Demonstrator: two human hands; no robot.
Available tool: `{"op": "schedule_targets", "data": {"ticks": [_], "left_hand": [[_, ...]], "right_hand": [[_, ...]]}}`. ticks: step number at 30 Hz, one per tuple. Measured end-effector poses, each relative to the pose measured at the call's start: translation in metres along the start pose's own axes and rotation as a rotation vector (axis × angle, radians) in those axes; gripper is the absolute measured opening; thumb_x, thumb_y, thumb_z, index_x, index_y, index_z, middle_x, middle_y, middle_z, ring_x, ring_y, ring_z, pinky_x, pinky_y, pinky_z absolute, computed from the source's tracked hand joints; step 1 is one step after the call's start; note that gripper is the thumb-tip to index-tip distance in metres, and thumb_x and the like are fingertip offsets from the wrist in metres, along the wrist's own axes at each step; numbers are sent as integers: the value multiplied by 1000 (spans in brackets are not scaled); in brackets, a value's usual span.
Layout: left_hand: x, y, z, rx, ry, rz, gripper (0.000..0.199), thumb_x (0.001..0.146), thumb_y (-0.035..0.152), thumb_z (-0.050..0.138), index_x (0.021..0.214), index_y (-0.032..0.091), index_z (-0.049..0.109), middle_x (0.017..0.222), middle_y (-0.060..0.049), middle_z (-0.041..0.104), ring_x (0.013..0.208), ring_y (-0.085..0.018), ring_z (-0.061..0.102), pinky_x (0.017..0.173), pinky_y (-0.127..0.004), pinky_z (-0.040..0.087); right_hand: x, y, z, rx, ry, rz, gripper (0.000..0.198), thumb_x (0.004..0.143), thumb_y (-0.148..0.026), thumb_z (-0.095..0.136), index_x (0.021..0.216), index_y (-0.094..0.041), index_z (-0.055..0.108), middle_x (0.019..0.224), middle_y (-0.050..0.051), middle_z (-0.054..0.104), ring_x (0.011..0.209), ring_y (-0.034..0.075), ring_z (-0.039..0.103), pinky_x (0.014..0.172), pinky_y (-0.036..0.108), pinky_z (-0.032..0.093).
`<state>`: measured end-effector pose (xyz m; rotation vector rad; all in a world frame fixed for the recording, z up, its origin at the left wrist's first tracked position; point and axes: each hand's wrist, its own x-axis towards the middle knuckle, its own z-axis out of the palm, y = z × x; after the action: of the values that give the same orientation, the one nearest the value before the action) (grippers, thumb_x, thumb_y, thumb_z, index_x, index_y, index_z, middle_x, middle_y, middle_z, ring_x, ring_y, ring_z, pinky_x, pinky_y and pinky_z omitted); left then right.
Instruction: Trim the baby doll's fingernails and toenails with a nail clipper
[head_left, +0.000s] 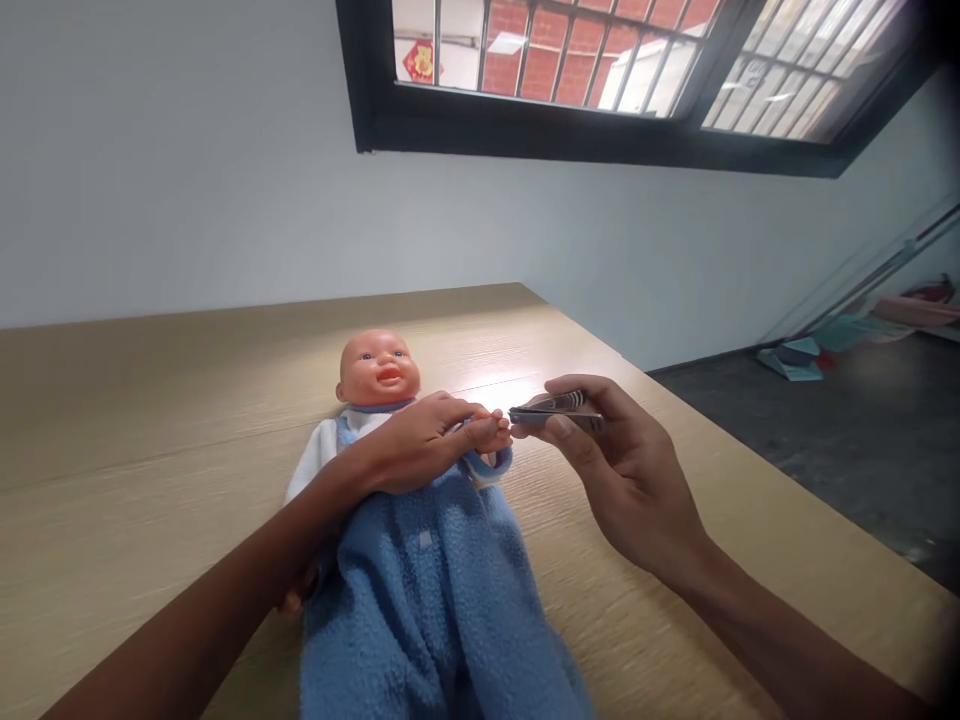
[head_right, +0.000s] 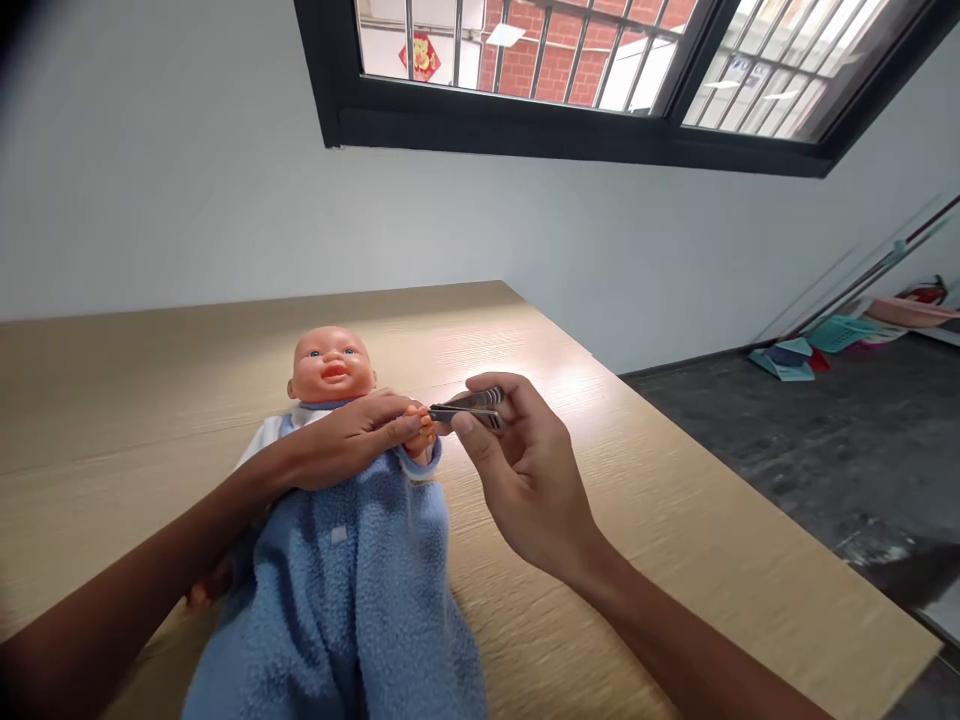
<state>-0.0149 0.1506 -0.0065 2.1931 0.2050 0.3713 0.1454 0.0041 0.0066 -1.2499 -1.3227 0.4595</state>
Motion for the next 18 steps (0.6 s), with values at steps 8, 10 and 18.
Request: {"op": "schedule_targets", "data": {"ticks": [8,10,18], "left_hand": [[0,-2,-1,17,5,16,51,108,52,34,88,19,67,93,-3,70,89,-18,59,86,-32,43],[-1,-2,-1,23,7,26,51,108,52,34,91,19,68,92,-2,70,88,-17,58,86,-32,42],[-1,-6,-1,40,35,29,47,108,51,36,98,22,72,100,-1,73,99,-20,61,93,-35,42]], "right_hand": [[-9,-5,14,-186,141,-45,24,96,-37,69,113,-23,61,91,2,73,79,17,74,68,29,63],[-12,-3,18,-206,167,-86,23,96,-33,69,115,-24,59,95,2,74,83,17,75,74,30,65],[-16,5,21,-342,215,-191,25,96,-27,68,119,-24,60,98,2,75,89,15,76,85,26,66]]}}
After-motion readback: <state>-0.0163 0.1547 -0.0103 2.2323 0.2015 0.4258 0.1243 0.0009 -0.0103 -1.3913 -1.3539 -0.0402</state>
